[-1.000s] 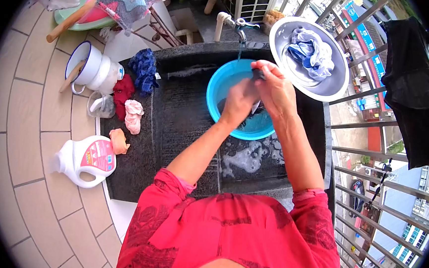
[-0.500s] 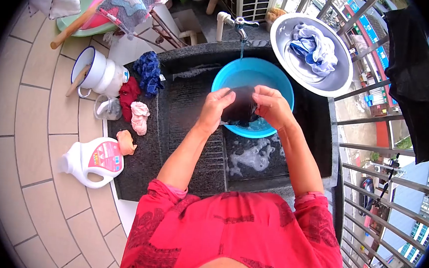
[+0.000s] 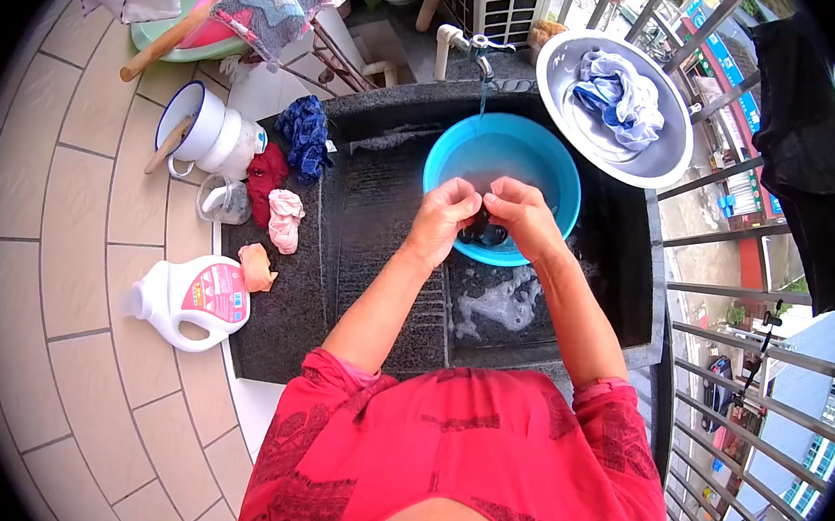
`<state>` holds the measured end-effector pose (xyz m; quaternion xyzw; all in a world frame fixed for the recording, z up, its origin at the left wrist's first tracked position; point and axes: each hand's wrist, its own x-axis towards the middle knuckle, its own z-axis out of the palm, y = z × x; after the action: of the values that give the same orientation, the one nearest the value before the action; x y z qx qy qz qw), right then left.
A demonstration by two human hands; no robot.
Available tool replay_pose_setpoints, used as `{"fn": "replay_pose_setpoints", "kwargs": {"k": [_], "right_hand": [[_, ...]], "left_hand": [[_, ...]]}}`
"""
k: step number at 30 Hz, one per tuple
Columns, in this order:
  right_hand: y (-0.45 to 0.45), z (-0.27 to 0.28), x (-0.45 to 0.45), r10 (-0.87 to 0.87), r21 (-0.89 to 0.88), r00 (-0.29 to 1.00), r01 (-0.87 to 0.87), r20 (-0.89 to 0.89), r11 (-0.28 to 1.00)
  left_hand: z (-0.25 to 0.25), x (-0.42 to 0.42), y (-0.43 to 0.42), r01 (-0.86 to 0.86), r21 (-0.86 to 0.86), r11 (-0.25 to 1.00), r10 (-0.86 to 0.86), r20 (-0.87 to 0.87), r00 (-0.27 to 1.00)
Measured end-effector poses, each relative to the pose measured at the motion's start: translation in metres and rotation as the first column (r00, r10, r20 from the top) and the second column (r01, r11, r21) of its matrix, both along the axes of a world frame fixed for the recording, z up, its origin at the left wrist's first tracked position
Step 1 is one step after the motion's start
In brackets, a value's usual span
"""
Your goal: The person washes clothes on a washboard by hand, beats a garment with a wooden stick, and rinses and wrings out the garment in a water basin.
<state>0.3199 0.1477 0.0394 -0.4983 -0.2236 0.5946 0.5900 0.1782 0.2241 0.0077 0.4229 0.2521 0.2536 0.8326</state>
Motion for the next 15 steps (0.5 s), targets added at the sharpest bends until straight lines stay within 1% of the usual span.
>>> {"fn": "replay_pose_setpoints", "kwargs": {"k": [2,3,4,5,6,7,8,9,10,11,12,13,15], "right_hand": [[0.0,-0.004,0.002,0.08,0.092,0.964,-0.106,0.253,0.99],[0.0,-0.004,0.004,0.079,0.093,0.965,-0.105,0.251,0.99],[0.001,-0.003,0.008,0.039,0.1,0.96,-0.07,0.278,0.993],[0.003,0.0,0.011,-0.001,0.11,0.952,-0.034,0.305,0.993],[0.005,0.004,0.013,-0.044,0.06,0.985,0.035,0.164,0.998],[0.004,0.004,0.019,-0.014,0.051,0.983,0.004,0.181,0.999],[0.002,0.005,0.024,0.047,0.071,0.982,-0.062,0.184,0.996],[0.001,0.007,0.025,0.11,0.09,0.976,-0.129,0.187,0.988],[0.001,0.008,0.023,0.114,0.087,0.976,-0.132,0.183,0.987],[0.002,0.01,0.019,0.142,0.106,0.965,-0.168,0.22,0.98],[0.004,0.012,0.017,0.166,0.126,0.951,-0.204,0.261,0.971],[0.005,0.011,0.017,0.167,0.129,0.95,-0.206,0.263,0.97],[0.005,0.004,0.017,0.122,0.091,0.971,-0.143,0.207,0.985]], "left_hand": [[-0.001,0.001,-0.001,0.017,0.001,1.0,-0.017,0.0,1.0],[0.003,0.002,-0.004,-0.04,-0.06,0.997,0.041,0.017,0.999],[0.006,0.003,-0.006,-0.096,-0.121,0.988,0.1,0.031,0.995],[0.005,0.0,-0.002,-0.095,-0.118,0.988,0.1,0.03,0.995],[0.009,-0.005,0.005,-0.13,-0.103,0.986,0.136,0.06,0.989],[0.012,-0.007,0.008,-0.164,-0.089,0.982,0.172,0.091,0.981],[0.014,-0.006,0.009,-0.205,0.011,0.979,0.205,-0.039,0.978],[0.014,-0.003,0.008,-0.206,0.013,0.979,0.206,-0.041,0.978],[0.013,0.004,0.004,-0.155,0.168,0.974,0.168,-0.065,0.984],[0.013,0.006,0.002,-0.097,0.318,0.943,0.133,-0.094,0.987],[0.017,0.006,0.002,-0.025,0.311,0.95,0.062,-0.107,0.992],[0.016,0.006,0.003,-0.027,0.314,0.949,0.063,-0.105,0.992],[0.011,0.008,0.003,-0.115,0.152,0.982,0.133,-0.113,0.985]]}}
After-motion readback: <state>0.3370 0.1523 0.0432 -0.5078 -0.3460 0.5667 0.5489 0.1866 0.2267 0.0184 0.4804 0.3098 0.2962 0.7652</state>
